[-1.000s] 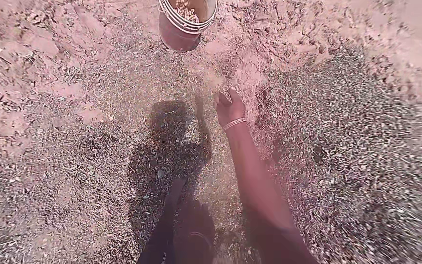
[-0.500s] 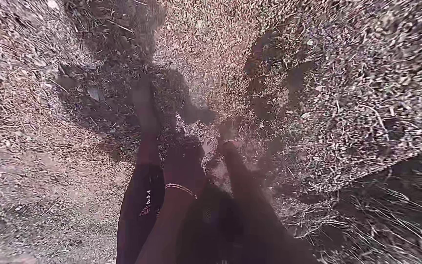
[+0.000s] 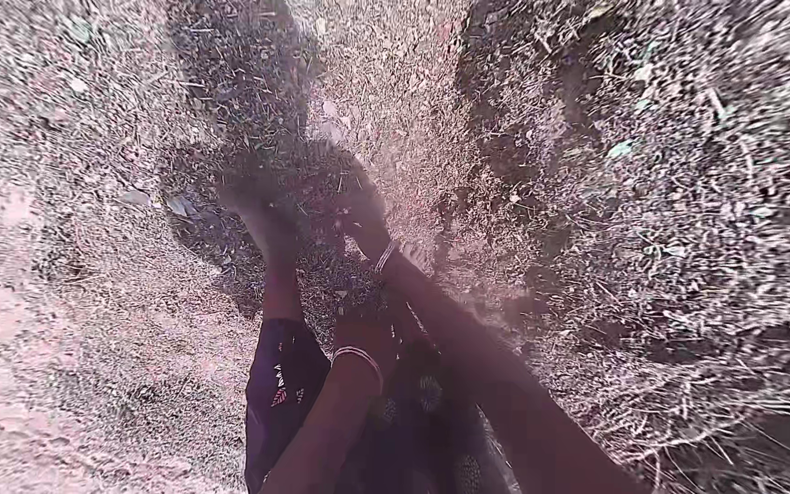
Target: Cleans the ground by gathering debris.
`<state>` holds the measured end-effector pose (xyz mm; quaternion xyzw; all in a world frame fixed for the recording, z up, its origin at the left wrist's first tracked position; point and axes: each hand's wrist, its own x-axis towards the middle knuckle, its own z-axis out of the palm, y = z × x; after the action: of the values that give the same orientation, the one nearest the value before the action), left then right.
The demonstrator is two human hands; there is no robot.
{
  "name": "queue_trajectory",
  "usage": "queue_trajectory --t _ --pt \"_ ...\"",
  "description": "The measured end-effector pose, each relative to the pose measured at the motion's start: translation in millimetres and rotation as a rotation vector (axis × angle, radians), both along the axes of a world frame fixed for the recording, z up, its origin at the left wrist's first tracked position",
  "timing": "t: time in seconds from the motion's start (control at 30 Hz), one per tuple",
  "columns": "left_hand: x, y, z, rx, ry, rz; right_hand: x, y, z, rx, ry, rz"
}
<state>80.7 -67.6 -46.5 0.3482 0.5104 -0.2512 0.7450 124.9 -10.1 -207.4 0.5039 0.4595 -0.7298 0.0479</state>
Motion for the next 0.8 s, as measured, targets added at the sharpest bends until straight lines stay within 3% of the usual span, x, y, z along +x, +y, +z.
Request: queue_trajectory --t 0.1,0.23,0.27,0.33,0.4,0.47,0.57,0.67,0.73,0.8 --pt "-14 6 8 -0.043 0.073 0.132 32 18 -38 0.034 -0.348 -0.103" --pt "-6 -35 -17 0.255 0.281 0.683 47 39 -88 0.127 -0.469 -0.365" --pt "-7 -40 -23 0.277 0.29 0.775 44 49 -97 0.215 -0.524 -0.342" --pt "-17 -35 -28 0.213 0.257 0.734 33 73 -110 0.403 -0.679 -0.134" --pt "-26 -30 -29 0.269 0.292 0.634 23 92 -122 0.463 -0.771 0.105" --pt "-31 -29 -32 0.394 0.374 0.662 18 105 -130 0.454 -0.789 0.205" --pt "-38 -33 -33 0.479 0.433 0.814 20 105 -105 0.412 -0.754 0.086" --pt "-52 -25 -34 0.4 0.478 1.064 28 93 -67 0.452 -0.554 0.026" --pt "-54 -19 -34 0.343 0.545 1.38 32 74 -31 0.445 -0.239 0.048" --pt "-56 -20 -40 0.221 0.501 1.685 26 57 8 0.212 0.155 0.095"
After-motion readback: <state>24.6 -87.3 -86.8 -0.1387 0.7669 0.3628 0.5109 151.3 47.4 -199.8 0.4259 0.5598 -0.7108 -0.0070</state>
